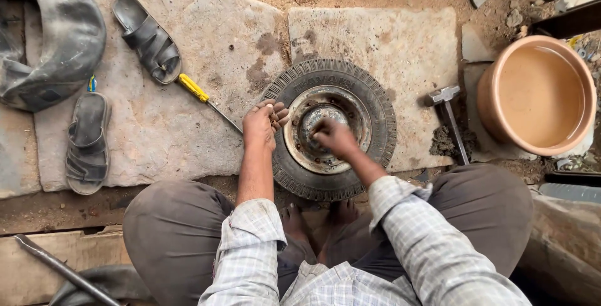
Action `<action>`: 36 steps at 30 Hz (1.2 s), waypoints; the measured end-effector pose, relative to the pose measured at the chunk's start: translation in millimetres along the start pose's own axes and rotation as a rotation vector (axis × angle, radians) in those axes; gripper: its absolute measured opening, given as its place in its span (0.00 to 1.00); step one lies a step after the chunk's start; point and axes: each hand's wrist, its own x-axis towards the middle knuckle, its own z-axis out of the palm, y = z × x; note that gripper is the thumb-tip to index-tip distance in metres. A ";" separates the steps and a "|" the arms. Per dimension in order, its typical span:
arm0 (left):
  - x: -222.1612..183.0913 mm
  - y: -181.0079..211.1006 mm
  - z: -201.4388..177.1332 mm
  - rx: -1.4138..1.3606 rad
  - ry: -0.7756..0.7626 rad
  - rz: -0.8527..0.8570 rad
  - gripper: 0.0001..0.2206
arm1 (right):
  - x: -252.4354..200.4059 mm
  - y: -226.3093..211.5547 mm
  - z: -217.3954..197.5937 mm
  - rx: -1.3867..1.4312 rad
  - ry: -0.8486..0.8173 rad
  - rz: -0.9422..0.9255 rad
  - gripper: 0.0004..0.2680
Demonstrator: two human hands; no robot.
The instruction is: Replacing or repairing a small motorcycle or scooter tire and rim assembly.
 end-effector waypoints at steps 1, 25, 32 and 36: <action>4.6 -4.4 -1.0 0.002 0.001 -0.003 0.10 | -4.4 -1.1 4.3 0.001 0.000 0.003 0.10; 12.2 -23.2 -26.5 -0.049 -0.037 -0.042 0.13 | -24.3 -11.3 23.0 -0.463 0.092 -0.601 0.06; 11.6 -27.1 -30.4 0.116 -0.003 0.020 0.17 | -20.9 -2.9 22.2 -0.381 0.071 -0.488 0.09; -13.8 -8.9 -19.6 0.143 0.018 0.001 0.20 | -28.0 -12.4 24.1 -0.419 0.057 -0.424 0.08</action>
